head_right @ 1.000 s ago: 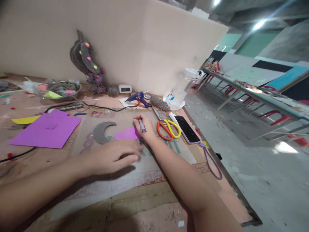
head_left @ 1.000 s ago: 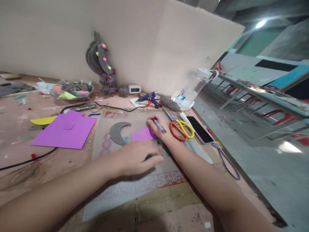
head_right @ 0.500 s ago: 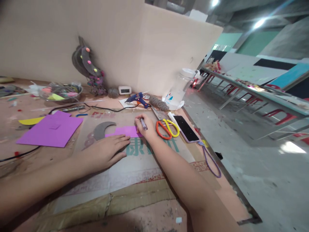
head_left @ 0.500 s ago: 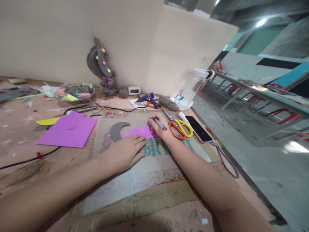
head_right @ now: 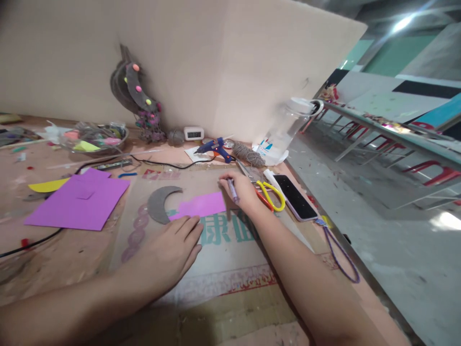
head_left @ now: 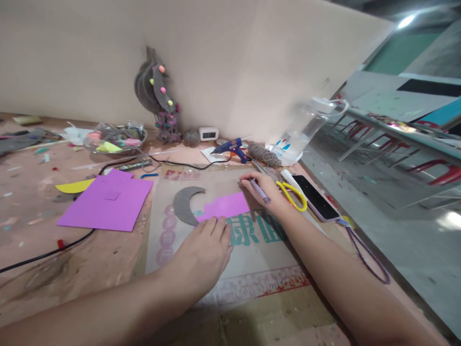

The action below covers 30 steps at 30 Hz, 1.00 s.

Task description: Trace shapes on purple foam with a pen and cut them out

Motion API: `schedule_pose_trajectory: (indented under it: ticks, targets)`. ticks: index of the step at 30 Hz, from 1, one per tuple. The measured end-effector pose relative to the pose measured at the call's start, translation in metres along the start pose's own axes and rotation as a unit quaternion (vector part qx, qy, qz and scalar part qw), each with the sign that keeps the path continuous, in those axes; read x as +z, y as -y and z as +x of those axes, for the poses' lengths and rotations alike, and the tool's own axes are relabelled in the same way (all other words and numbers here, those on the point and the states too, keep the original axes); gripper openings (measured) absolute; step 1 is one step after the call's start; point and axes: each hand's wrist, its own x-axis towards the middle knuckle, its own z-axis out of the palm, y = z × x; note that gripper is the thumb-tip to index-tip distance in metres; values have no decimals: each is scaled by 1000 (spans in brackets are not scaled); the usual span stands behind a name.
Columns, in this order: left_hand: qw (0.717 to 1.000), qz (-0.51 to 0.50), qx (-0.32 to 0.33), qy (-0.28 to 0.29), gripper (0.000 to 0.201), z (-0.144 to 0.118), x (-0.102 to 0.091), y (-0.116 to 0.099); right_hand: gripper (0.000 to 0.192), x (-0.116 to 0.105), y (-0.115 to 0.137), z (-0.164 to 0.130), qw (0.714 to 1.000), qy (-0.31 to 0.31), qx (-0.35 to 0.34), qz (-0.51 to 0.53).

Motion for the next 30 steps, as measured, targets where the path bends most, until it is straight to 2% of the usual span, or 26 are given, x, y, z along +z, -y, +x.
schedule_pose_trajectory:
  ticks: [4,6,9,10,12,14,19,24,30]
  targets:
    - [1000,-5,-5,-4,39,0,1,0,21,-13,1,1,996,-55,1,-64]
    - [1000,-8,-7,-3,39,0,2,0,29,-15,11,-3,997,-67,-5,-31]
    - [1000,-7,-4,7,40,0,4,0,43,-9,31,-12,990,27,29,137]
    - [1000,-8,-4,13,41,1,4,0,36,-4,37,-16,980,61,49,185]
    - [1000,-12,-5,23,41,1,4,0,18,7,44,-22,965,91,71,237]
    - [999,-20,-8,28,41,3,4,1,17,18,45,-27,957,106,67,260]
    - [998,-49,-21,26,40,4,5,3,30,28,43,-30,978,60,61,188]
    - [998,-51,-27,34,39,3,6,3,26,30,49,-26,992,41,20,118]
    - [997,-19,-26,70,43,2,5,1,24,35,44,-24,993,40,32,107]
